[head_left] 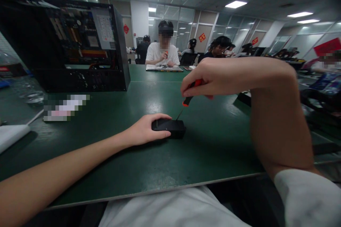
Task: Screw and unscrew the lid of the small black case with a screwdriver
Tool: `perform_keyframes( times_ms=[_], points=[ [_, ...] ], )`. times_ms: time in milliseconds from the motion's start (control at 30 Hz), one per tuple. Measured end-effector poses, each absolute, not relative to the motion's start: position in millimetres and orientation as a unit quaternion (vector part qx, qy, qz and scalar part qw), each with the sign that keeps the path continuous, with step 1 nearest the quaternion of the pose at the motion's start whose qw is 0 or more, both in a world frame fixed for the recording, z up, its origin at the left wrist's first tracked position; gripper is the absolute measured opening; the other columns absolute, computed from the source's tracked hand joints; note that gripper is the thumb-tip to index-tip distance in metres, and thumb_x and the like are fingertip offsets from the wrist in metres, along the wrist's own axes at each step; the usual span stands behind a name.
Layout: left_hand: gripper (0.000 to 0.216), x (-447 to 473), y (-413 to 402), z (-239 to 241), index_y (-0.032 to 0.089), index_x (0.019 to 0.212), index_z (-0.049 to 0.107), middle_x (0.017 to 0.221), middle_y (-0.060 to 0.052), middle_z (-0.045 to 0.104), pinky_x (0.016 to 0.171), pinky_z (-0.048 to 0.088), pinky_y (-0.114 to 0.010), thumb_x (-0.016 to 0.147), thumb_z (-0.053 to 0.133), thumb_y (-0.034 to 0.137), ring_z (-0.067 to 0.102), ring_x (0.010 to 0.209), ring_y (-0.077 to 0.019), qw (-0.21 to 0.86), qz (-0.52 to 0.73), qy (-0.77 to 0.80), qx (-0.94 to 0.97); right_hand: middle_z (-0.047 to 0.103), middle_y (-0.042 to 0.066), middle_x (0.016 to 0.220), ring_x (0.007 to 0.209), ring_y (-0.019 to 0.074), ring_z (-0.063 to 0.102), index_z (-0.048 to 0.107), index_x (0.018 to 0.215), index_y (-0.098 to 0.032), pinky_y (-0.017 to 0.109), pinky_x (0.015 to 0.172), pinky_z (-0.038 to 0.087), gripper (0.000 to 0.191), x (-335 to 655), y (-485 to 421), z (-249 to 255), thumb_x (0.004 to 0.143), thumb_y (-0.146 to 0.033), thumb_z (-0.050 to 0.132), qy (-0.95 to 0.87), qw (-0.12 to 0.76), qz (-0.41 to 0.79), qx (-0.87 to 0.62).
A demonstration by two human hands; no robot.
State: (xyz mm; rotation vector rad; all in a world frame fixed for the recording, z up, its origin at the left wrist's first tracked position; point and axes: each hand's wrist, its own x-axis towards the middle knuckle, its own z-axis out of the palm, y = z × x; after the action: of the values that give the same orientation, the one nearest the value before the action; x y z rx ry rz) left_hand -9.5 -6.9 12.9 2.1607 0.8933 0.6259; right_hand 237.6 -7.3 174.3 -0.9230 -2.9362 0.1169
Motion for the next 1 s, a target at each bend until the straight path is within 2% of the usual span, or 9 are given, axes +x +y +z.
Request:
perform_keyframes(
  times_ms=[133,200,333,600,833,1000],
  points=[
    [0.054,-9.7,-6.4,11.4,0.017,0.128,0.066,0.119,-0.007,0.072,0.092,0.051,-0.033,0.082,0.075,0.043,0.067,0.105,-0.0262,0.347,0.238,0.348,0.837,0.077,0.0,0.088,0.07,0.0151,0.066,0.079,0.099,-0.027,0.028,0.063,0.045,0.018,244.0,-2.4,171.8,0.083,-0.032,0.071,-0.955,0.039,0.049,-0.29],
    [0.053,-10.1,-6.0,10.7,0.017,0.128,0.066,0.117,-0.007,0.072,0.091,0.051,-0.033,0.082,0.075,0.043,0.068,0.103,-0.0258,0.345,0.236,0.348,0.839,0.077,0.0,0.087,0.07,0.0151,0.066,0.079,0.098,-0.027,0.027,0.065,0.046,0.019,244.5,2.1,169.0,0.081,-0.034,0.074,-0.957,0.055,0.046,-0.281],
    [0.052,-10.5,-6.0,10.9,0.017,0.127,0.067,0.117,-0.007,0.072,0.091,0.051,-0.033,0.082,0.075,0.042,0.068,0.103,-0.026,0.342,0.236,0.347,0.841,0.075,-0.003,0.079,0.066,0.0119,0.065,0.078,0.093,-0.026,0.025,0.064,0.046,0.013,237.6,4.4,166.6,0.088,-0.032,0.068,-0.96,0.082,0.039,-0.263],
    [0.045,-9.7,-7.7,12.6,0.018,0.12,0.07,0.107,-0.004,0.074,0.087,0.05,-0.031,0.082,0.075,0.042,0.068,0.095,-0.0243,0.342,0.241,0.35,0.838,0.076,0.001,0.093,0.079,0.0128,0.067,0.075,0.1,-0.021,0.024,0.068,0.048,0.02,225.5,-17.2,176.5,0.094,-0.026,0.057,-0.974,0.083,0.021,-0.208],
    [0.044,-9.8,-6.6,10.8,0.018,0.119,0.071,0.107,-0.005,0.075,0.087,0.05,-0.033,0.082,0.075,0.042,0.068,0.098,-0.026,0.346,0.247,0.346,0.836,0.074,0.001,0.091,0.079,0.0131,0.065,0.075,0.096,-0.02,0.025,0.071,0.048,0.017,215.5,-24.7,173.5,0.093,-0.021,0.059,-0.979,0.081,0.023,-0.184],
    [0.043,-10.0,-7.0,10.4,0.017,0.119,0.07,0.106,-0.005,0.074,0.088,0.049,-0.032,0.082,0.075,0.041,0.068,0.097,-0.0252,0.347,0.25,0.342,0.836,0.073,0.0,0.089,0.077,0.0121,0.064,0.075,0.095,-0.022,0.025,0.071,0.046,0.018,211.3,-24.2,170.0,0.094,-0.024,0.058,-0.98,0.082,0.018,-0.179]
  ],
)
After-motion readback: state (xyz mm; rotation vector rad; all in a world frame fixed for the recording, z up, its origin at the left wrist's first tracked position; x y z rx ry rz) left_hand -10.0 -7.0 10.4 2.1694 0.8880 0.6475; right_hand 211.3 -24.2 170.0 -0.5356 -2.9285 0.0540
